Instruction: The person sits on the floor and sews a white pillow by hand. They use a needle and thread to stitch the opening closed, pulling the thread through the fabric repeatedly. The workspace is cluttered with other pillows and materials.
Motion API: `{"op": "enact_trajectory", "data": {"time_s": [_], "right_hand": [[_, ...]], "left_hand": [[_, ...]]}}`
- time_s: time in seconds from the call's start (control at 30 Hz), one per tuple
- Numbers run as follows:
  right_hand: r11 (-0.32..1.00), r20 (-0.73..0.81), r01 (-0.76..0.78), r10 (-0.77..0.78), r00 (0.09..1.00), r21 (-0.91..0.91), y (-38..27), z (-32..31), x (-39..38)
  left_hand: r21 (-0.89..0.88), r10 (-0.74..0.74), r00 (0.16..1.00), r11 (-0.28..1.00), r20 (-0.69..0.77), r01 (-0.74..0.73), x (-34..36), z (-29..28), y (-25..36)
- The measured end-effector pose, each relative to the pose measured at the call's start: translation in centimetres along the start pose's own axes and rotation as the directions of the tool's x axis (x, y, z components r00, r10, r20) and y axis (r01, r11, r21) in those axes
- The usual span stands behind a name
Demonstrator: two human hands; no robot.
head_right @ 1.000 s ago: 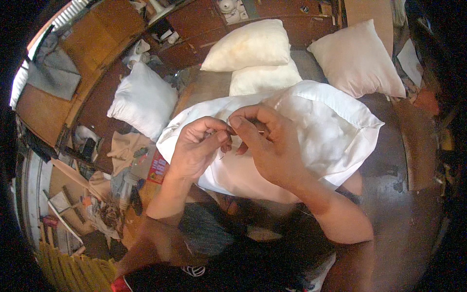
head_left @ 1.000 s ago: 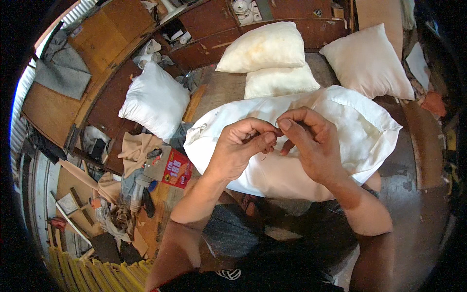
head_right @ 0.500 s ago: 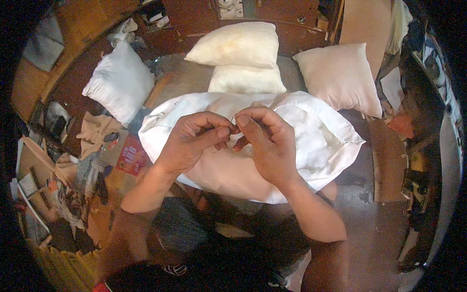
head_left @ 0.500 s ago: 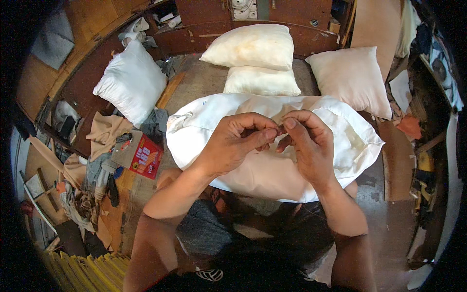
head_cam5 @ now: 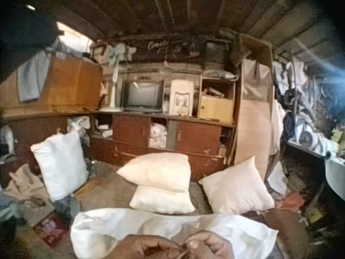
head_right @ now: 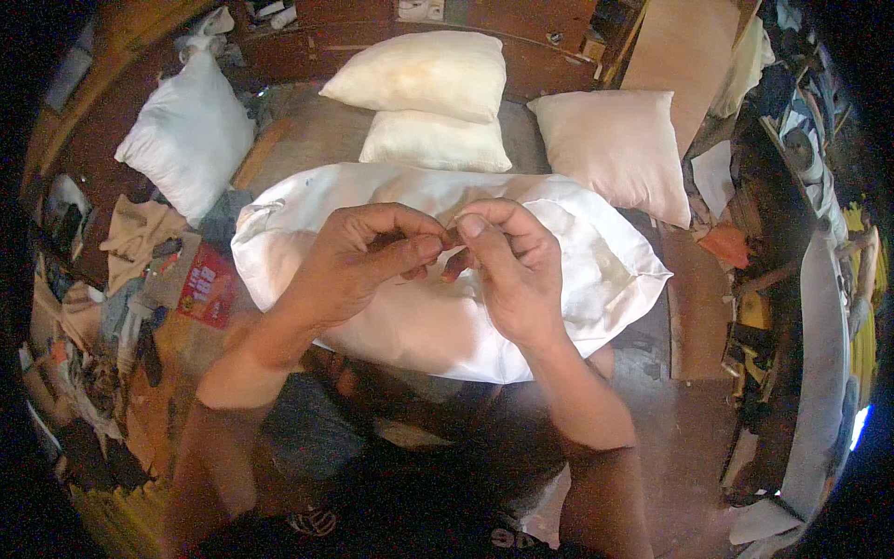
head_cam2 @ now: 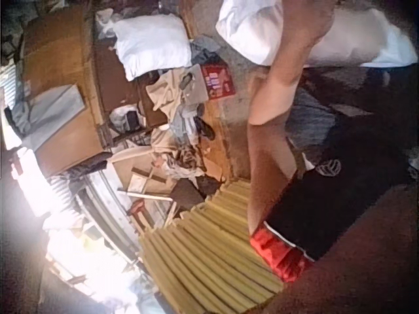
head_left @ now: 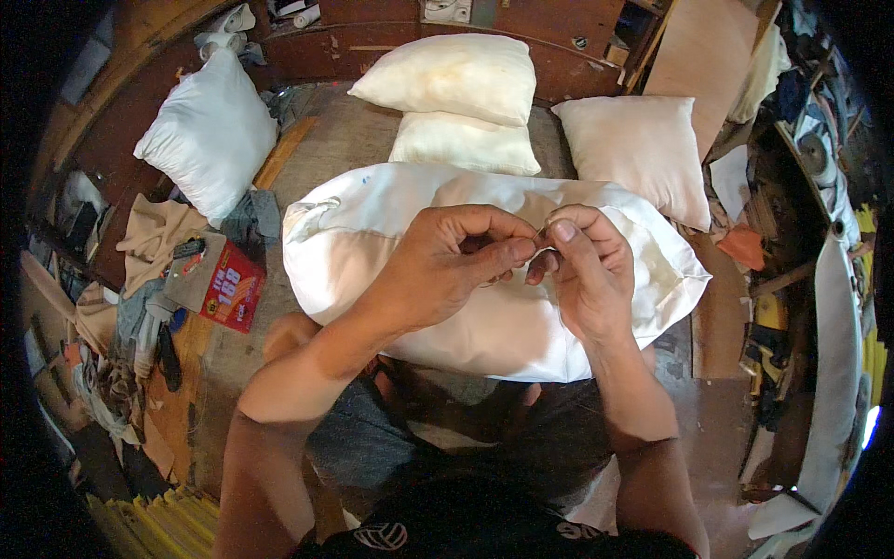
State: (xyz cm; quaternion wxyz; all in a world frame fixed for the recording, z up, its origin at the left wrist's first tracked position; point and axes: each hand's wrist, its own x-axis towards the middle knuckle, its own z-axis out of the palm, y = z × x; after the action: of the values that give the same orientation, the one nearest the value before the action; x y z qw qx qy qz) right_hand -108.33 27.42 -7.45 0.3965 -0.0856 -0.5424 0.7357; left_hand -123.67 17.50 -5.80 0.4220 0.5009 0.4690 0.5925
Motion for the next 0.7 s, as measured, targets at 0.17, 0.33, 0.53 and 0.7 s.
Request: {"op": "enact_trajectory", "data": {"time_s": [0.17, 0.33, 0.53, 0.7], "right_hand": [[1.0, 0.012, 0.02, -0.02, 1.0, 0.021, 0.31, -0.06, 0.13], [0.999, 0.03, 0.033, -0.034, 0.999, 0.031, 0.22, -0.02, 0.19], [0.999, 0.027, 0.026, -0.027, 0.999, 0.04, 0.33, -0.15, 0.16], [0.999, 0.028, 0.036, -0.037, 0.999, 0.034, 0.53, -0.2, 0.16]], "left_hand": [[-0.047, -0.002, 1.0, 0.999, 0.024, 0.003, -0.01, -0.02, 0.34], [-0.051, 0.019, 0.999, 0.999, 0.034, -0.017, 0.13, -0.07, 0.11], [-0.094, 0.027, 0.999, 0.995, 0.033, -0.024, 0.03, -0.04, 0.06], [-0.035, 0.014, 1.0, 0.999, 0.025, -0.013, 0.0, -0.17, -0.18]]}}
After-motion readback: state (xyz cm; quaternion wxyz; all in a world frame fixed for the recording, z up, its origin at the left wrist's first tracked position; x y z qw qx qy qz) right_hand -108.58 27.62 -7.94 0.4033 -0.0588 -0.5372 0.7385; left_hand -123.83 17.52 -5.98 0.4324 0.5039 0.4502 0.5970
